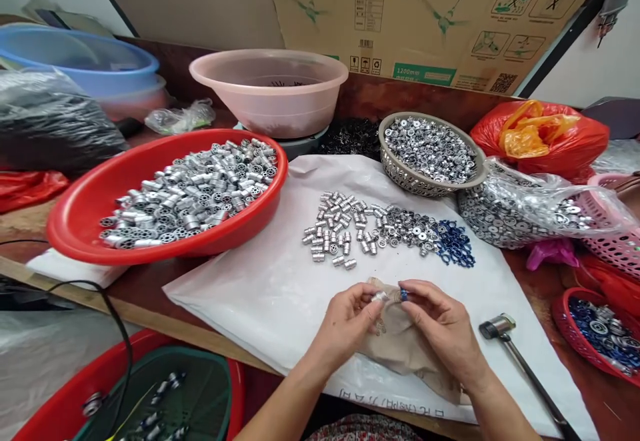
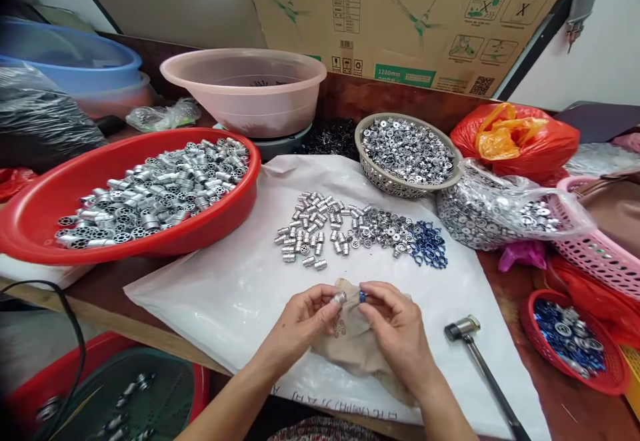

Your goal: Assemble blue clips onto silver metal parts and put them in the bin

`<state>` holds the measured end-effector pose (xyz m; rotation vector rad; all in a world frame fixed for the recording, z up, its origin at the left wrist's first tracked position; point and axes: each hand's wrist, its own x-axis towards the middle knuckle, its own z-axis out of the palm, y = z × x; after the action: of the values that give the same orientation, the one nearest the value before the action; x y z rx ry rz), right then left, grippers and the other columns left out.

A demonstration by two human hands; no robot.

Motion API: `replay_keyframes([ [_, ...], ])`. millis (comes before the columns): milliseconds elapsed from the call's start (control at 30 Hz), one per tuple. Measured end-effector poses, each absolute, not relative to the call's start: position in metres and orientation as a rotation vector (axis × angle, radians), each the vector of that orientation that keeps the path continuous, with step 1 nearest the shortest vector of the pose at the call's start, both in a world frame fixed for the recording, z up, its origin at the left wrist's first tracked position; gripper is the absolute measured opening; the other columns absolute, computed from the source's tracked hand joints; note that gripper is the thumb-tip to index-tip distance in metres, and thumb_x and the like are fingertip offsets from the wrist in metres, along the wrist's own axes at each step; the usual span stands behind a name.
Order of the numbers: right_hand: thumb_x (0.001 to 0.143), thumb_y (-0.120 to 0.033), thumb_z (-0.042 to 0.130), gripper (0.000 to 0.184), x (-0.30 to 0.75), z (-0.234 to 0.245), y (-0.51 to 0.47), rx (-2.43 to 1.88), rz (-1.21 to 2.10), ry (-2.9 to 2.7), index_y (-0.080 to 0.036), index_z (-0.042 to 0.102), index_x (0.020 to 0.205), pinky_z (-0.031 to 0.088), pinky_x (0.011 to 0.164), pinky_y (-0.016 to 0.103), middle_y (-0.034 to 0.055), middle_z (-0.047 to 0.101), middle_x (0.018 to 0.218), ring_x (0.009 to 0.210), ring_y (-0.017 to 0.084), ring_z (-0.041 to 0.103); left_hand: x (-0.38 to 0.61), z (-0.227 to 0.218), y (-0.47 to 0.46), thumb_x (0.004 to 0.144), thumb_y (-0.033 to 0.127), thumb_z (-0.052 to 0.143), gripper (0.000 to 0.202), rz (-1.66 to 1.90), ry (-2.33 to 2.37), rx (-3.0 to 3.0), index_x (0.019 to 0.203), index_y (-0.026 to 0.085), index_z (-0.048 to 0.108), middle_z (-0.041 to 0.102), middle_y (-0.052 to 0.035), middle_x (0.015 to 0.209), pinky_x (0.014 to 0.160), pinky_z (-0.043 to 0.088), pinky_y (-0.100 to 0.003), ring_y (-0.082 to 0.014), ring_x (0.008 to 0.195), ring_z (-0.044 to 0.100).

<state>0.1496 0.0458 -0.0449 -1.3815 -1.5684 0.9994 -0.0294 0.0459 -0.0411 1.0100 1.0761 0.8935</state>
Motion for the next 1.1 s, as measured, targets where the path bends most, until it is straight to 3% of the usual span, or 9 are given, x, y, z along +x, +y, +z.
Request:
replay_keyframes([
  [133, 0.075, -0.024, 0.066, 0.020, 0.137, -0.044, 0.039, -1.337, 0.969, -1.574, -0.025, 0.073, 0.094, 0.055, 0.084, 0.036, 0.0064, 0.071, 0.101, 0.096, 0.022, 0.065, -0.019, -0.040, 0.039, 0.074, 0.041, 0.064, 0.032, 0.884, 1.007, 0.829, 0.088, 0.012, 0.063, 0.056, 0.0012, 0.061, 0.053, 0.043, -0.022, -0.0087, 0.051, 0.049],
  [300, 0.077, -0.022, 0.066, 0.026, 0.151, -0.037, 0.031, -1.202, 1.040, -1.740, -0.030, 0.071, 0.101, 0.057, 0.079, 0.034, 0.0051, 0.071, 0.100, 0.092, 0.021, 0.067, -0.031, -0.035, 0.041, 0.068, 0.040, 0.070, 0.030, 0.694, 0.868, 0.818, 0.079, 0.012, 0.066, 0.056, 0.0020, 0.053, 0.048, 0.043, -0.021, -0.0088, 0.047, 0.049],
  [433, 0.077, -0.017, 0.065, 0.029, 0.154, -0.032, 0.025, -1.139, 0.884, -1.828, -0.029, 0.070, 0.103, 0.057, 0.078, 0.033, 0.0054, 0.071, 0.097, 0.089, 0.020, 0.068, -0.025, -0.035, 0.040, 0.061, 0.038, 0.076, 0.031, 0.685, 0.803, 0.632, 0.073, 0.011, 0.067, 0.055, 0.0021, 0.048, 0.043, 0.038, -0.019, -0.0077, 0.043, 0.047],
  [533, 0.078, -0.015, 0.062, 0.028, 0.147, -0.033, 0.022, -1.198, 0.683, -1.837, -0.026, 0.069, 0.102, 0.057, 0.079, 0.036, 0.0070, 0.071, 0.099, 0.091, 0.021, 0.067, -0.011, -0.039, 0.037, 0.056, 0.033, 0.081, 0.030, 0.887, 0.835, 0.422, 0.071, 0.010, 0.067, 0.055, 0.0018, 0.053, 0.044, 0.035, -0.016, -0.0057, 0.047, 0.045],
  [667, 0.078, -0.014, 0.061, 0.030, 0.141, -0.037, 0.022, -1.236, 0.538, -1.830, -0.025, 0.068, 0.105, 0.056, 0.080, 0.036, 0.0079, 0.070, 0.102, 0.092, 0.021, 0.067, 0.000, -0.038, 0.033, 0.065, 0.036, 0.075, 0.028, 1.030, 0.833, 0.410, 0.077, 0.012, 0.068, 0.059, -0.0005, 0.069, 0.056, 0.042, -0.019, -0.0069, 0.057, 0.050],
  [800, 0.077, -0.017, 0.063, 0.027, 0.143, -0.036, 0.025, -1.275, 0.567, -1.789, -0.027, 0.071, 0.100, 0.055, 0.081, 0.039, 0.0064, 0.072, 0.096, 0.090, 0.022, 0.067, -0.005, -0.034, 0.034, 0.075, 0.040, 0.066, 0.029, 0.899, 0.851, 0.624, 0.086, 0.013, 0.069, 0.059, 0.0002, 0.068, 0.057, 0.042, -0.019, -0.0078, 0.056, 0.051],
  [1000, 0.080, -0.024, 0.063, 0.022, 0.157, -0.027, 0.036, -1.123, 0.979, -1.943, -0.029, 0.071, 0.100, 0.053, 0.081, 0.037, 0.0042, 0.073, 0.097, 0.088, 0.021, 0.068, -0.014, -0.048, 0.038, 0.065, 0.042, 0.075, 0.036, 0.675, 0.605, 0.352, 0.058, 0.010, 0.060, 0.053, -0.0003, 0.053, 0.034, 0.029, -0.016, -0.0054, 0.042, 0.046],
  [1100, 0.079, -0.030, 0.062, 0.019, 0.172, -0.032, 0.069, -1.381, 0.860, -2.025, -0.026, 0.071, 0.095, 0.052, 0.078, 0.033, 0.0030, 0.072, 0.094, 0.084, 0.019, 0.067, -0.012, -0.047, 0.039, 0.065, 0.036, 0.077, 0.030, 0.714, 0.593, 0.266, 0.071, 0.009, 0.065, 0.055, 0.0000, 0.056, 0.037, 0.034, -0.014, -0.0052, 0.045, 0.050],
])
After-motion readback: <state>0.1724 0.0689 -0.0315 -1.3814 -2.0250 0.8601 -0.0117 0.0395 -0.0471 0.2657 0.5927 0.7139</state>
